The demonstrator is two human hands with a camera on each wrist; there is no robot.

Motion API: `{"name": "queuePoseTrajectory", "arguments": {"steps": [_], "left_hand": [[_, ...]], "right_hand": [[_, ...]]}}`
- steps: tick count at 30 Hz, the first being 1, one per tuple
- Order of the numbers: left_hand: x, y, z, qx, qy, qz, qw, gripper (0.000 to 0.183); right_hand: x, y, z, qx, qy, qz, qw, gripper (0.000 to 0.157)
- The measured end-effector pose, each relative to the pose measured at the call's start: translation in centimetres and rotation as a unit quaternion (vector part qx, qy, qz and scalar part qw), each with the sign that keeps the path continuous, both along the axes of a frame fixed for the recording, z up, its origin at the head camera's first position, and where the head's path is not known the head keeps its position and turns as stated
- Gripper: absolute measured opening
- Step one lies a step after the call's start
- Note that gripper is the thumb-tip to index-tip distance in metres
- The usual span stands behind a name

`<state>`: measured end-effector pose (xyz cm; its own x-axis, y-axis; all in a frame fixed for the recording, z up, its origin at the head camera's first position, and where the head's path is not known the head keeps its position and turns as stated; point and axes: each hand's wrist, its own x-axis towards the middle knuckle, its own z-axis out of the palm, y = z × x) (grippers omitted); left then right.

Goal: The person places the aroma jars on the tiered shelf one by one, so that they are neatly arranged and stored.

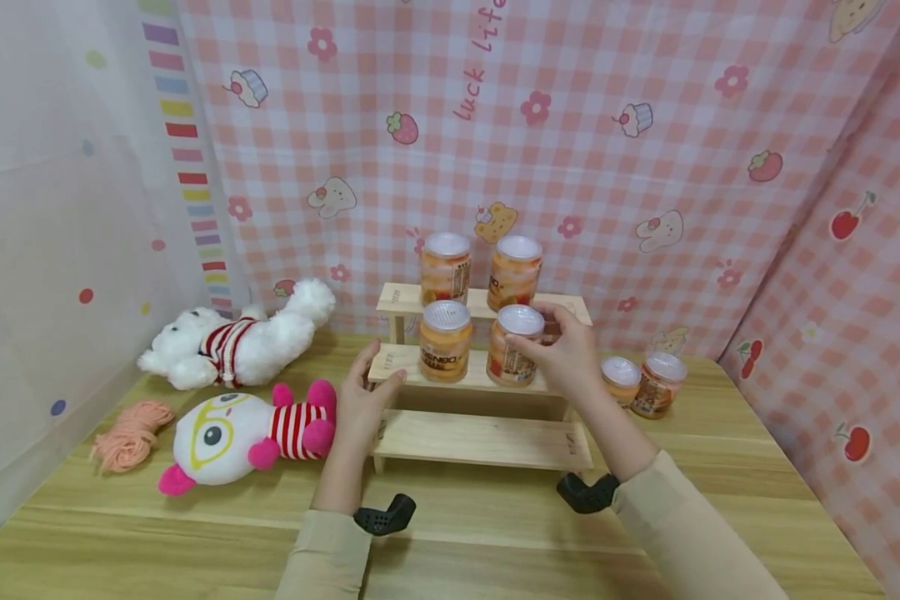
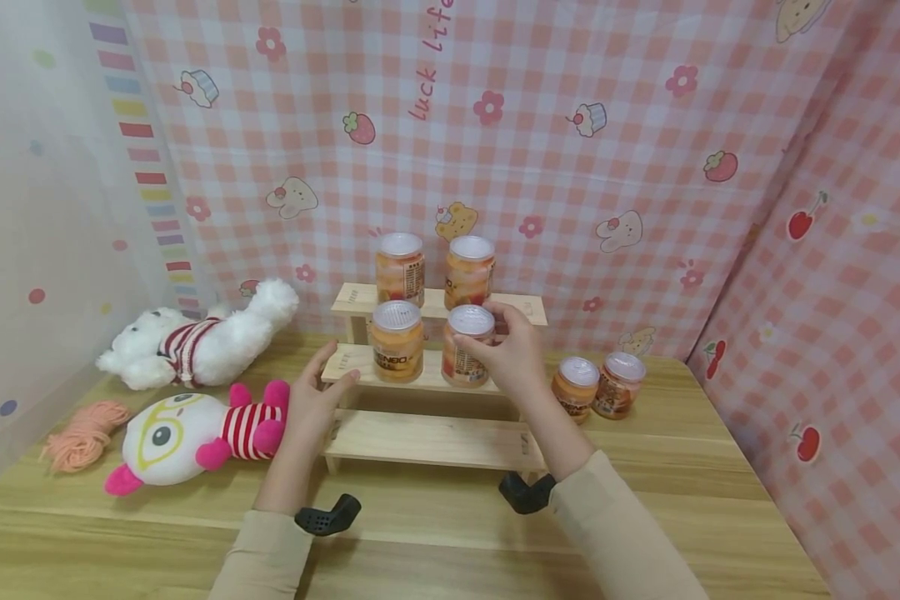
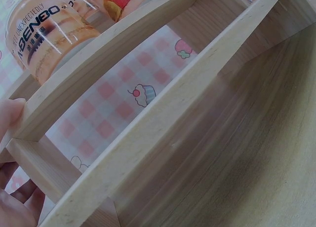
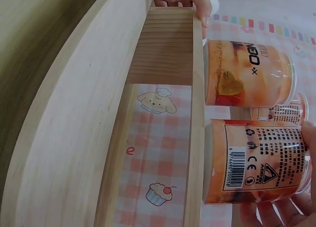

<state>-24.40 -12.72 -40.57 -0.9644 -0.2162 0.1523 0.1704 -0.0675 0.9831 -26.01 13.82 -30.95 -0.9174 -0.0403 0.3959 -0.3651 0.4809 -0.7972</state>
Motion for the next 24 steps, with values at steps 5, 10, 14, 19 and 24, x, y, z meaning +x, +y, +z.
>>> {"name": "queuePoseTrajectory", "arguments": {"steps": [5,10,14,19,24], "left_hand": [[0.3,-0.1,0.4,0.005,-0.008,-0.007,0.9999,0.070],[1.4,0.2,2.1,0.005,-0.015,-0.012,0.9998,0.069],[1.9,0.4,2.7,0.003,-0.019,-0.012,0.9997,0.069],[1.1,0.1,1.5,0.006,-0.018,-0.010,0.9998,0.069],[0.2,-0.1,0.2,-0.002,-0.009,-0.002,1.0000,0.069]], "right_hand": [[0.2,0.2,-0.2,-0.012,0.004,0.024,1.000,0.062],[0.5,0.6,-0.5,-0.036,0.015,0.043,0.998,0.064],[1.0,1.3,-0.8,-0.046,0.015,0.040,0.998,0.065],[1.8,2.8,-1.3,-0.047,0.008,0.041,0.998,0.066],[2.4,4.5,-1.7,-0.030,0.037,0.038,0.998,0.063]]}}
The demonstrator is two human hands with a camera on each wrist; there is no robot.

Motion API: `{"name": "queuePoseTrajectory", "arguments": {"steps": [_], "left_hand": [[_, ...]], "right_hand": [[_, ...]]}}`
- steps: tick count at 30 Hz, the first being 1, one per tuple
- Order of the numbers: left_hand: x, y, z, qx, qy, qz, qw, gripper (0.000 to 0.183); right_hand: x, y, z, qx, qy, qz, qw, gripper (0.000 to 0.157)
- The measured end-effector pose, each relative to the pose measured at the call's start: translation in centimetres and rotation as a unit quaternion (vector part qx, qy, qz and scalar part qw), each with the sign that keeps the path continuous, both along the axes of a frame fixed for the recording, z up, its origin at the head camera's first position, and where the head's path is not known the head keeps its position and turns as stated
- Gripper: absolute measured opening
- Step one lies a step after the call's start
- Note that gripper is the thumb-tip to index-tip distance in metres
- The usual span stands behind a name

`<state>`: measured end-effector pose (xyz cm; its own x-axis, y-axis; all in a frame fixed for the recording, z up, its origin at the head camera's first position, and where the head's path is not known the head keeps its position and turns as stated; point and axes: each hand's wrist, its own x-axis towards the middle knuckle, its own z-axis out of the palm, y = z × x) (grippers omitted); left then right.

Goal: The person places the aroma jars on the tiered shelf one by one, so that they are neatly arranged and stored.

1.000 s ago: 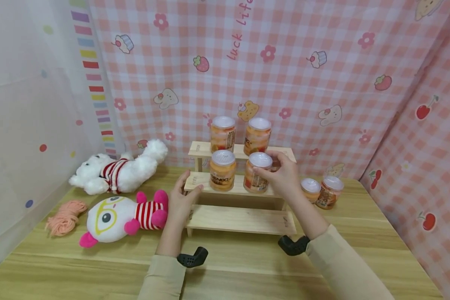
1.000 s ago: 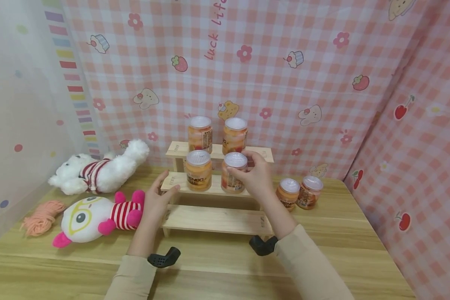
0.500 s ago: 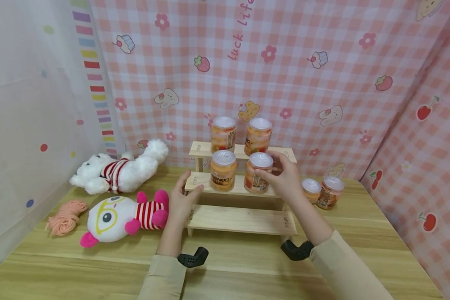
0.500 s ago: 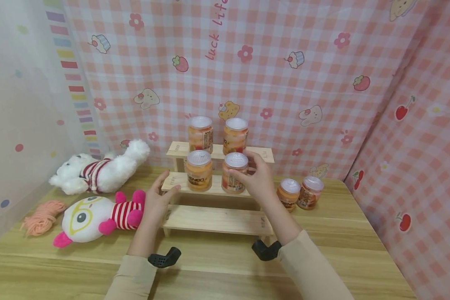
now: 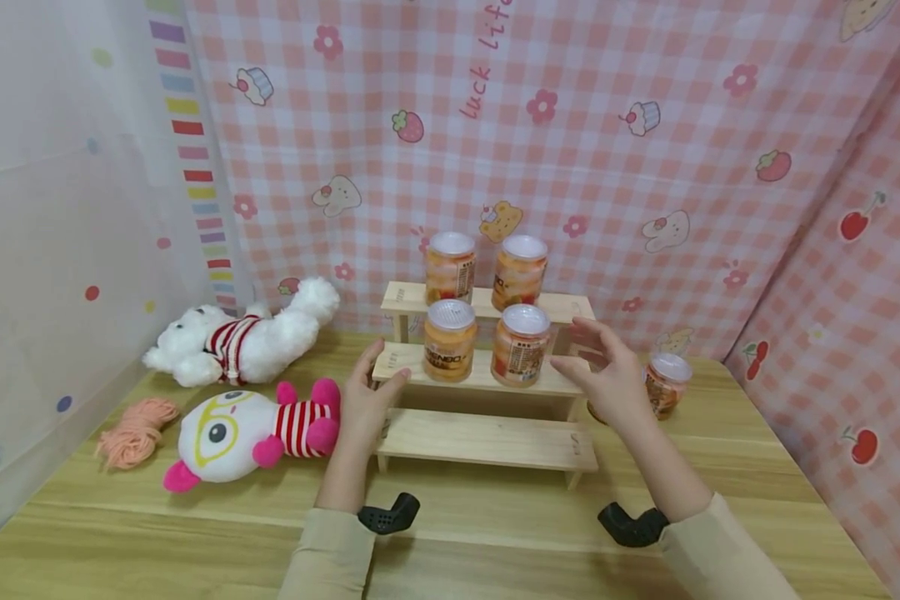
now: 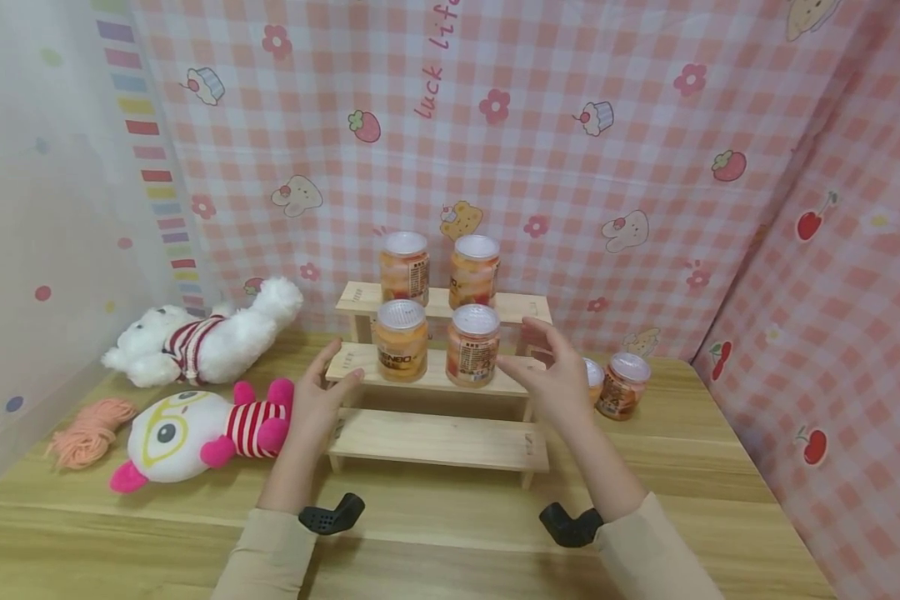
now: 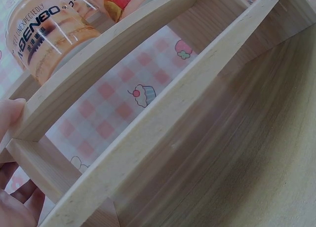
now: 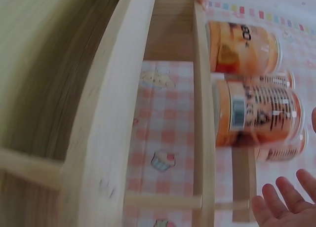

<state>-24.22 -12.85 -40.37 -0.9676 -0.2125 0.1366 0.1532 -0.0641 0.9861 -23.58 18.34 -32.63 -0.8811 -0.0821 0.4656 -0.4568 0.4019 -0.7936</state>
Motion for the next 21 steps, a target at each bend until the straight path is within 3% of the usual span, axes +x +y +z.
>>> {"name": "queuePoseTrajectory", "arguments": {"steps": [5,13,21], "left_hand": [[-0.1,0.0,-0.2,-0.013,0.011,0.010,0.9998,0.068],[-0.1,0.0,-0.2,0.008,0.009,-0.002,0.9999,0.071],[-0.2,0.0,-0.4,-0.002,0.012,0.002,0.9999,0.071]], "right_hand": [[0.3,1.7,-0.5,0.004,0.006,-0.018,1.000,0.060],[0.7,5.3,-2.2,0.008,0.010,-0.048,0.999,0.058],[1.1,9.3,-3.2,0.056,-0.023,-0.097,0.993,0.060]]}}
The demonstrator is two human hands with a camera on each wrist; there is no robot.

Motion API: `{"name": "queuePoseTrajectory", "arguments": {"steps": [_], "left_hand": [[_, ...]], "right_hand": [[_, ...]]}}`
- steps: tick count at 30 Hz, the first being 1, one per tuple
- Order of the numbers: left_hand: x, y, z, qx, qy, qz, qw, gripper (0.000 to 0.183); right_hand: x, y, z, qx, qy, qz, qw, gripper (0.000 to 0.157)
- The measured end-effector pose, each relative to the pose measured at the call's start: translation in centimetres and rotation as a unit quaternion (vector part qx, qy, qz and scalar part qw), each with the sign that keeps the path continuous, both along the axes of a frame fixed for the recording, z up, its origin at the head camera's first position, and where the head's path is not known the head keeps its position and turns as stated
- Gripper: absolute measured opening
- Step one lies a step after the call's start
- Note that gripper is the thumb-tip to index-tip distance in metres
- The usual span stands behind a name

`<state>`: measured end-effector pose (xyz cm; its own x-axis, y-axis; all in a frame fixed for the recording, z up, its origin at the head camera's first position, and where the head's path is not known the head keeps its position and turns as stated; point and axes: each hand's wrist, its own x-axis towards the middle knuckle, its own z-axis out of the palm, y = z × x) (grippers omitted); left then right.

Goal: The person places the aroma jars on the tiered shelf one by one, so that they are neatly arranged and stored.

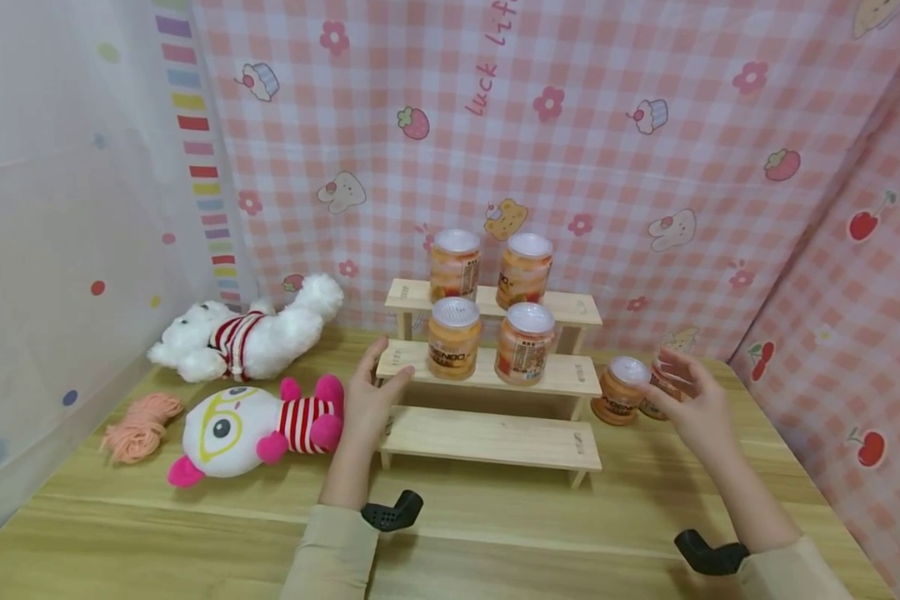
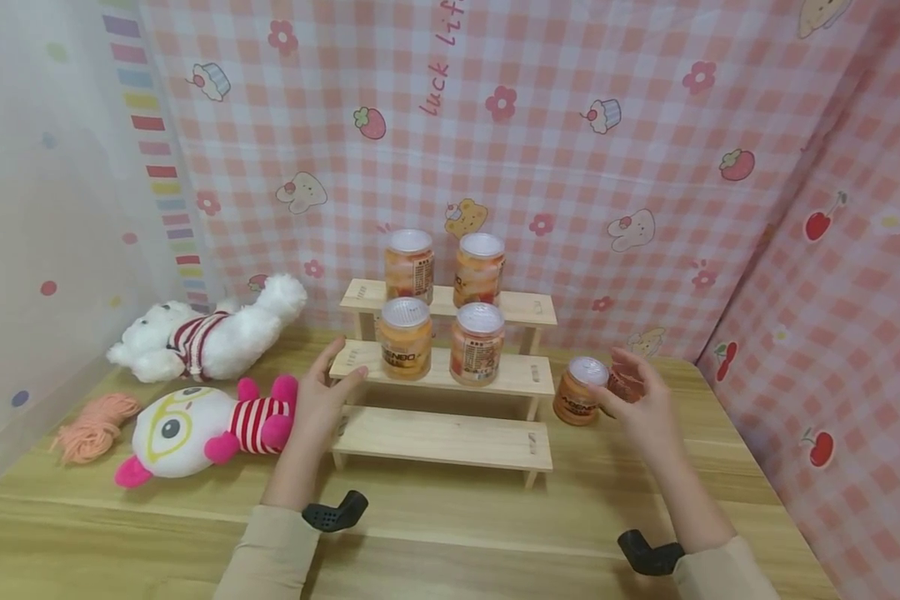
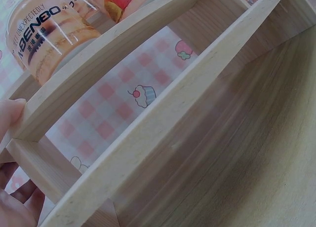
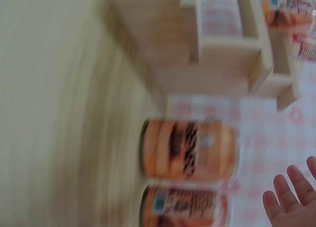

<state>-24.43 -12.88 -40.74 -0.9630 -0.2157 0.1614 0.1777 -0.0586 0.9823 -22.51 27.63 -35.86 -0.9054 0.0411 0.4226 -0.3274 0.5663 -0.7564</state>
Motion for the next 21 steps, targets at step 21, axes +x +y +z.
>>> {"name": "queuePoseTrajectory", "arguments": {"steps": [21], "left_hand": [[2.1,0.5,2.8,-0.008,-0.014,-0.008,0.9998,0.069]], "right_hand": [[-2.3,6.3,-1.7,0.067,-0.024,-0.048,0.996,0.068]]}}
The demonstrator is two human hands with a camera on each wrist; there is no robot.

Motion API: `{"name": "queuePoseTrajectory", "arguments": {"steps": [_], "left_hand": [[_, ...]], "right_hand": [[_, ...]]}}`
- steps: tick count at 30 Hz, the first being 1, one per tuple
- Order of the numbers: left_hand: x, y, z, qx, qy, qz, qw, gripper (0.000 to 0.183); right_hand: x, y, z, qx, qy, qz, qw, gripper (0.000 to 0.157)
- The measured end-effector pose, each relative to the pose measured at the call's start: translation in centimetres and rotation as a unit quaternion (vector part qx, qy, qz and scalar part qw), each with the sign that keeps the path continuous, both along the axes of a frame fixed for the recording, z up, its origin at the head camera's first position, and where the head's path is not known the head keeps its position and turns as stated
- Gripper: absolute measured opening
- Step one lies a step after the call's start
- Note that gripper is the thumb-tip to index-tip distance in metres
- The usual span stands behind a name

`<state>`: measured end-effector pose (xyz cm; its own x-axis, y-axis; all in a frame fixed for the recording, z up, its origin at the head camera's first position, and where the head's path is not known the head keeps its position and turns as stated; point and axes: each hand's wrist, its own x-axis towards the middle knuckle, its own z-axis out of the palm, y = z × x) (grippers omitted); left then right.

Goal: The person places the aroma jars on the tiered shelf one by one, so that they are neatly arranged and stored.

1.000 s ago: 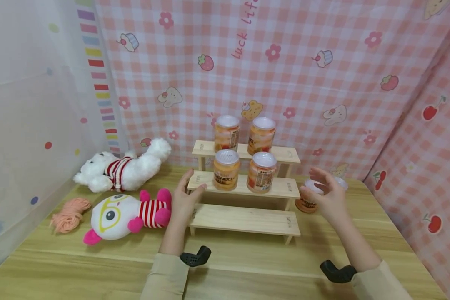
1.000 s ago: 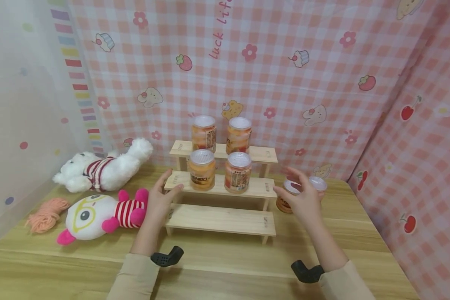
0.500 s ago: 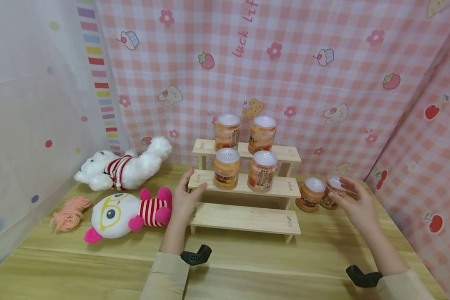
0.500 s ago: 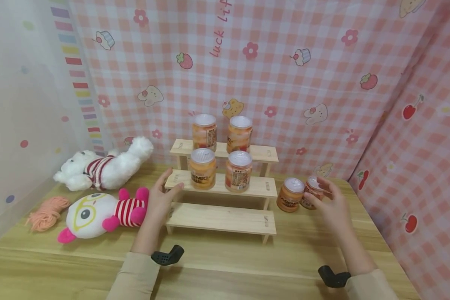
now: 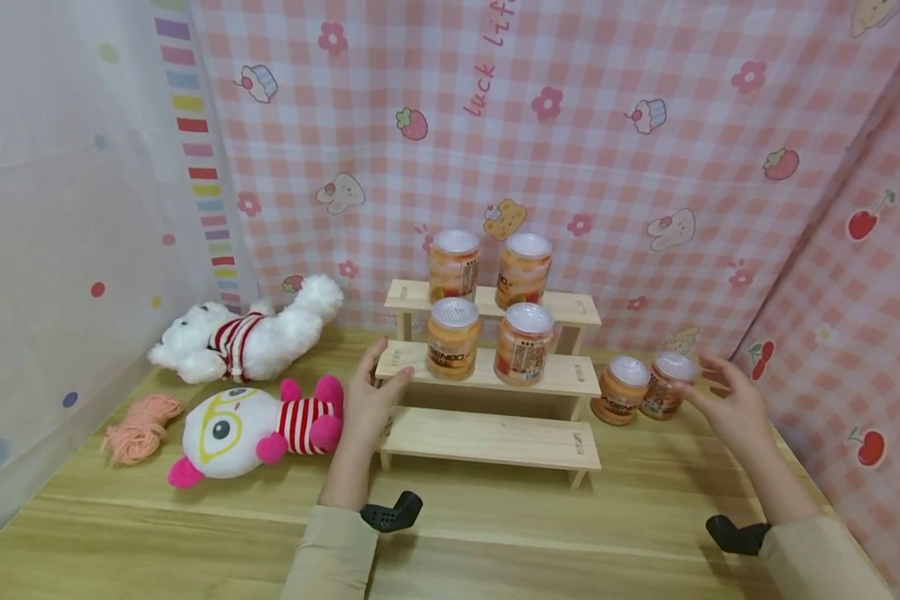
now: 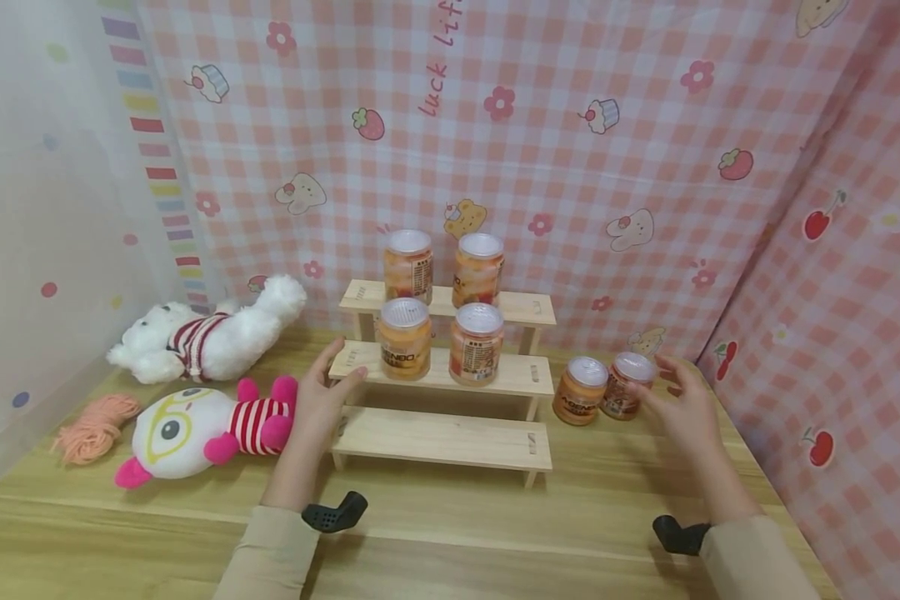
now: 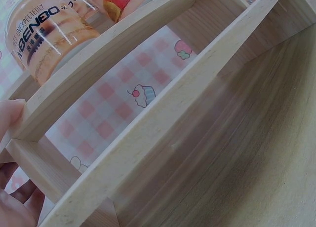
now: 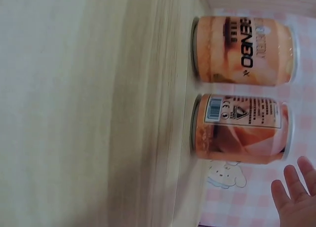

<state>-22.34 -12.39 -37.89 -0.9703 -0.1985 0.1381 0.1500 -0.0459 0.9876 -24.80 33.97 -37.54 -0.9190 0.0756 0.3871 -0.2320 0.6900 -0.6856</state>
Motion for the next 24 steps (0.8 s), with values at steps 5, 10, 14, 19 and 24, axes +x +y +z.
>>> {"name": "queuePoseTrajectory", "arguments": {"steps": [5,10,14,19,24], "left_hand": [[0.0,-0.1,0.0,-0.002,0.001,0.001,1.0000,0.069],[-0.1,0.0,-0.1,-0.004,0.003,0.002,1.0000,0.069],[-0.1,0.0,-0.2,-0.006,0.001,0.004,1.0000,0.069],[-0.1,-0.1,-0.2,-0.002,0.001,0.004,1.0000,0.069],[-0.1,-0.1,-0.1,0.000,0.002,0.002,1.0000,0.068]], "right_hand": [[-1.2,0.3,-0.1,-0.009,-0.025,0.027,0.999,0.070],[-2.2,0.5,-0.5,-0.013,-0.046,0.045,0.998,0.070],[-2.7,0.7,-0.7,-0.001,-0.058,0.047,0.997,0.070],[-3.3,0.9,-1.0,0.017,-0.061,0.043,0.997,0.071],[-3.7,1.1,-1.3,0.015,-0.043,0.049,0.998,0.065]]}}
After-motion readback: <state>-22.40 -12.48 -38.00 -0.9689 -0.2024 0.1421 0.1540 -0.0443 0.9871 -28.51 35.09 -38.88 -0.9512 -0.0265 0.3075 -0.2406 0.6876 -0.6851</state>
